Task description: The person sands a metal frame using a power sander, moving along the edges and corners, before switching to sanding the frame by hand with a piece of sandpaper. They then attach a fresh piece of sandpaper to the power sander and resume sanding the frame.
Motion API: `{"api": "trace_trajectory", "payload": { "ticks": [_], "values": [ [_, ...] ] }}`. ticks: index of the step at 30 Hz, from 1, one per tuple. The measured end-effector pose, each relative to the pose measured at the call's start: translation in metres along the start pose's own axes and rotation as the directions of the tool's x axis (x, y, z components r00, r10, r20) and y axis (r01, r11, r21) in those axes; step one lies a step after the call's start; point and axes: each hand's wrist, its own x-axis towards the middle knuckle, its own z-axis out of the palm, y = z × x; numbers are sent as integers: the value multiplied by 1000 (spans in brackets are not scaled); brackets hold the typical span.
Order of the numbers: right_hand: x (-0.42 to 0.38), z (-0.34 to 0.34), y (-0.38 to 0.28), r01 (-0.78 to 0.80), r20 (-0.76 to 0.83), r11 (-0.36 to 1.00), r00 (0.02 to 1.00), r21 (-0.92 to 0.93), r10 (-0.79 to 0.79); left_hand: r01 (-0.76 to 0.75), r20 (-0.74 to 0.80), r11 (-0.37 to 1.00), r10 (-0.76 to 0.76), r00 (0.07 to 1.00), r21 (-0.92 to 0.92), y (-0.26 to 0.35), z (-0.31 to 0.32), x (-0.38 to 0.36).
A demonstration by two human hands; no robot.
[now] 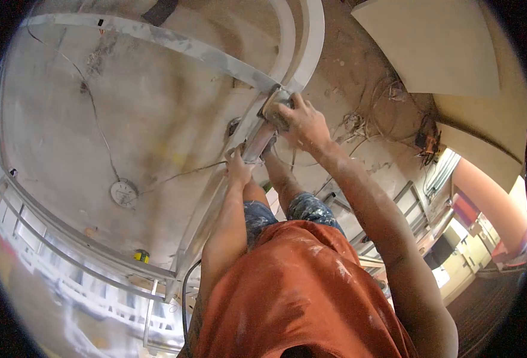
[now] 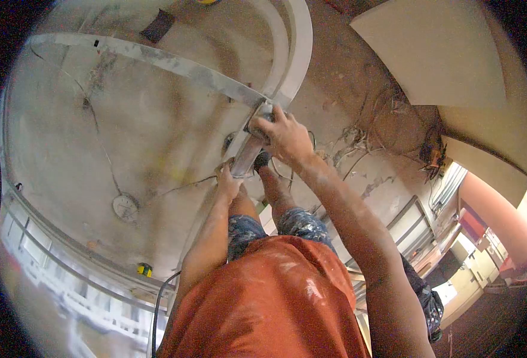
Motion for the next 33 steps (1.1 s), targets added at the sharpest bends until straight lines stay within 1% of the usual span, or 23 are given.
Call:
{"api": "trace_trajectory", "payload": {
  "ticks": [1, 2, 4, 5, 7, 8, 10, 14, 16, 17, 20, 22, 23, 25, 26, 28, 29, 31, 32, 33],
  "values": [
    [-3, 4, -4, -11, 22, 1000, 1000, 20, 10, 55, 49, 998, -55, 997, -3, -1, -1, 2],
    [-7, 6, -5, -12, 22, 1000, 1000, 18, 11, 54, 50, 999, -53, 997, -4, -2, 0, 3],
    [-12, 7, -3, -16, 27, 1000, 999, 6, 16, 24, 7, 996, -25, 1000, 85, -13, 7, 6],
    [-12, 7, 1, -19, 32, 1000, 999, 4, 19, 26, 11, 996, -27, 1000, 83, -19, 12, 6],
    [-9, 4, 5, -63, 10, 997, 998, 41, 63, -31, 32, 999, 32, 999, -9, -12, 4, 3],
    [-9, 5, 3, -64, 16, 997, 998, 43, 64, -26, 35, 1000, 26, 999, -9, -5, 2, 0],
    [-5, 9, -5, -45, 9, 999, 999, -2, 45, 26, 34, 998, -28, 999, 57, 7, -1, -2],
    [2, 10, -16, -51, 2, 999, 999, 6, 51, 58, 20, 998, -58, 998, 15, 11, 2, -3],
    [-1, 10, -18, -50, 21, 999, 999, 17, 49, -26, -16, 1000, 26, 1000, -9, 2, 8, -1],
    [-2, 11, -18, -53, 22, 998, 998, 18, 53, -26, -13, 1000, 26, 1000, -8, -4, 10, 0],
    [-7, 8, -8, -73, -20, 997, 997, -11, 73, 18, 16, 999, -18, 1000, 38, 4, 6, 0],
    [-9, 3, 2, -167, -38, 986, 985, 16, 168, 80, 29, 995, -82, 996, 52, 12, 0, -4],
    [-12, 7, 12, -155, -99, 987, 983, 35, 158, 84, 28, 995, -86, 996, 52, 16, -3, -5],
    [-15, 6, 25, -155, -80, 988, 984, 24, 156, -18, 2, 993, 17, 1000, 115, 10, 0, -5],
    [-18, 7, 29, -158, -65, 987, 985, 11, 158, -15, 5, 993, 14, 1000, 114, 7, 1, -6],
    [-19, 7, 28, -147, -60, 989, 987, -10, 146, 129, 60, 989, -133, 989, 73, 26, -15, -12],
    [-18, 8, 27, -150, -72, 989, 986, -5, 150, 131, 58, 989, -135, 989, 68, 31, -16, -14],
    [-12, 6, 20, -148, -84, 989, 985, 3, 148, 55, 24, 993, -58, 998, 104, 18, -8, -11],
    [-10, 3, 16, -137, -83, 990, 987, 17, 138, 59, 22, 993, -62, 998, 106, 9, -2, -8],
    [-9, 0, 13, -127, -80, 991, 988, 33, 129, 36, 1, 997, -36, 999, 67, -6, 7, -5]
  ]
}}
